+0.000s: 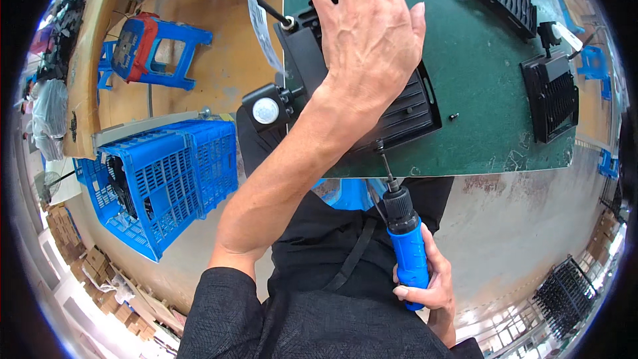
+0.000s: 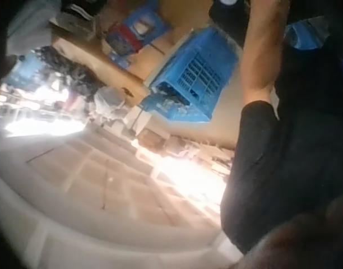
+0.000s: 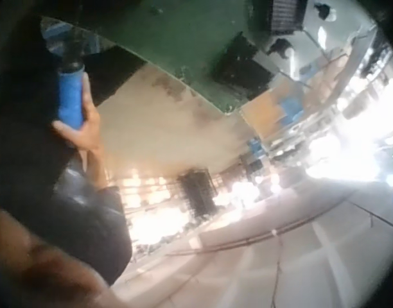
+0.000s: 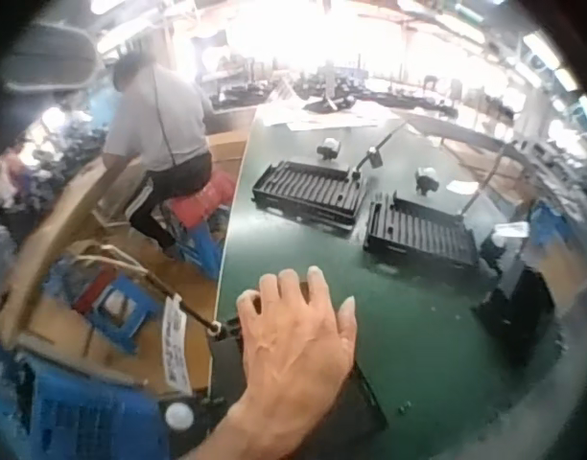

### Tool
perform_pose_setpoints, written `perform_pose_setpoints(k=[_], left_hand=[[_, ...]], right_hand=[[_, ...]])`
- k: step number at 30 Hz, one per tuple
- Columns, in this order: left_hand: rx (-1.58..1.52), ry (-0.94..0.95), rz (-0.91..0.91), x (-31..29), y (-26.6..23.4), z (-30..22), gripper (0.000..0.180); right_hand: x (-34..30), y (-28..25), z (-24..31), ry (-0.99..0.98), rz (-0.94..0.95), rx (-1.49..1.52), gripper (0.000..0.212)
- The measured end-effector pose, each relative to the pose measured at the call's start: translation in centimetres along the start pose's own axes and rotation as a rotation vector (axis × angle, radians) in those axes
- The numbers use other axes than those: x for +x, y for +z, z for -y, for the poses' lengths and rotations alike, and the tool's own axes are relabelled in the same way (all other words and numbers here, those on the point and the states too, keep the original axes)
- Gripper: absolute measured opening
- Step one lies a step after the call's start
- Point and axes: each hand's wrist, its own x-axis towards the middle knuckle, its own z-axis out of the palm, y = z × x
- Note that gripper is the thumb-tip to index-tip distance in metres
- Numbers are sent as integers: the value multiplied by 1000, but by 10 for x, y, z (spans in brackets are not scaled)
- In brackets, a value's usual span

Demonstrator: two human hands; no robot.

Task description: Use an electric screwdriver to attach covers and sensors to floodlight housings on an assembly line.

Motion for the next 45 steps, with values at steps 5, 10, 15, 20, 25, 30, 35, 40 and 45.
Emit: perform_pose_setpoints(k=[5,10,15,20,25,30,35,40,45], left_hand=[[-22,26,9,4,1,1,48],[-42,-30,180,13,-15,-4,56],[-97,-75,71,17,-4,-3,39],[-334,-145,-123,34,-25,-7,32],[-138,-79,28,23,-11,-6,22],[-285,-104,-83,33,-12,-3,29],[-315,-123,-21,29,-8,2,41],[-118,-98,99,15,5,-5,42],[148,16,105,9,19,-5,56]], right_hand=[[-7,-12,-26,-180,-129,-403,113],[1,-16,-23,-158,-169,-178,115],[11,-16,-31,-209,-101,-193,115],[8,-16,-38,-158,-114,-18,115],[9,-16,-41,-200,-99,-23,116],[13,-15,-43,-211,-115,-26,116],[13,-15,-39,-203,-78,-43,116],[8,-13,-42,-151,-56,73,117],[5,-11,-36,-117,-90,100,118]])
